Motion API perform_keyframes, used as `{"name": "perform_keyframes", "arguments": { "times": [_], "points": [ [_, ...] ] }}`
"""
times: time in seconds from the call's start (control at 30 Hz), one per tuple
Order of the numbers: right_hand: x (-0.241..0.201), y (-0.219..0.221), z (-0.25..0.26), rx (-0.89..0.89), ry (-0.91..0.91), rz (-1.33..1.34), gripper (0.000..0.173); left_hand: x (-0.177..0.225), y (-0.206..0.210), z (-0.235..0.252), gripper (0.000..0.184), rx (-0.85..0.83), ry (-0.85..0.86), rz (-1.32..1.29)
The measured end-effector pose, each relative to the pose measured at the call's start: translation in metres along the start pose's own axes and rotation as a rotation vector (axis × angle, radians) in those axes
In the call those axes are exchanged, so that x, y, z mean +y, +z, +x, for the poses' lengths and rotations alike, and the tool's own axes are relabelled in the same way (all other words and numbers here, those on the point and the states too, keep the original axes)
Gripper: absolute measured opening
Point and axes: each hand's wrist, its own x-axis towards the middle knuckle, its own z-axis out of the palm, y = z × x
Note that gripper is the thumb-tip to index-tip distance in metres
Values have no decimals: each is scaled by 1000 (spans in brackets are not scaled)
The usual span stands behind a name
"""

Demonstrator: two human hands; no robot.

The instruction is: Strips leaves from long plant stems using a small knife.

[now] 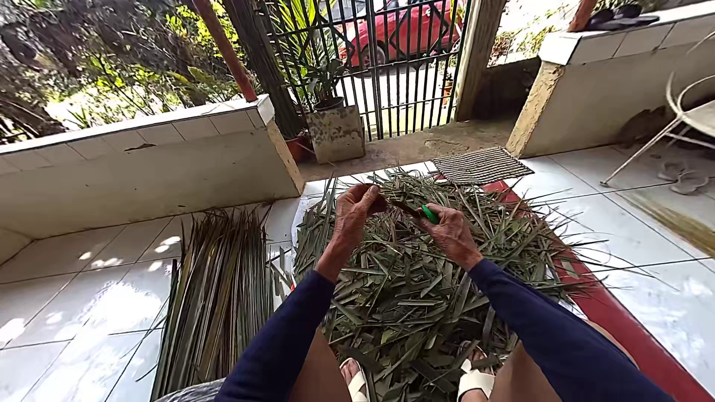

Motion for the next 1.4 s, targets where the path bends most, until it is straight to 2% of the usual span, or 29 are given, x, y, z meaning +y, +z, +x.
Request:
{"name": "perform_keyframes", "arguments": {
  "times": [0.13,0.23,0.27,0.4,0.57,0.83,1.0,1.2,1.4],
  "points": [
    [4,0,4,3,16,-29,21,5,-8,-3,16,53,35,12],
    [-4,-4,7,76,35,-52,47,3,-6,-4,15,111,77,4],
    [-9,-5,9,104,38,-49,51,2,-6,-4,15,129,98,6],
    [-29,-2,7,80,-5,50,38,0,-2,-2,15,207,198,1],
    [-41,16,4,-98,14,169,38,-1,8,-1,15,252,251,21],
    [-39,24,5,-133,-7,143,37,0,17,-6,15,232,260,57],
    [-38,24,4,-65,-25,35,38,0,17,-8,15,225,265,81],
    [-35,24,7,-51,96,-70,40,-1,11,-7,16,246,292,104],
    [-13,21,14,-75,206,-143,41,5,1,-10,15,284,310,123]
  ]
}}
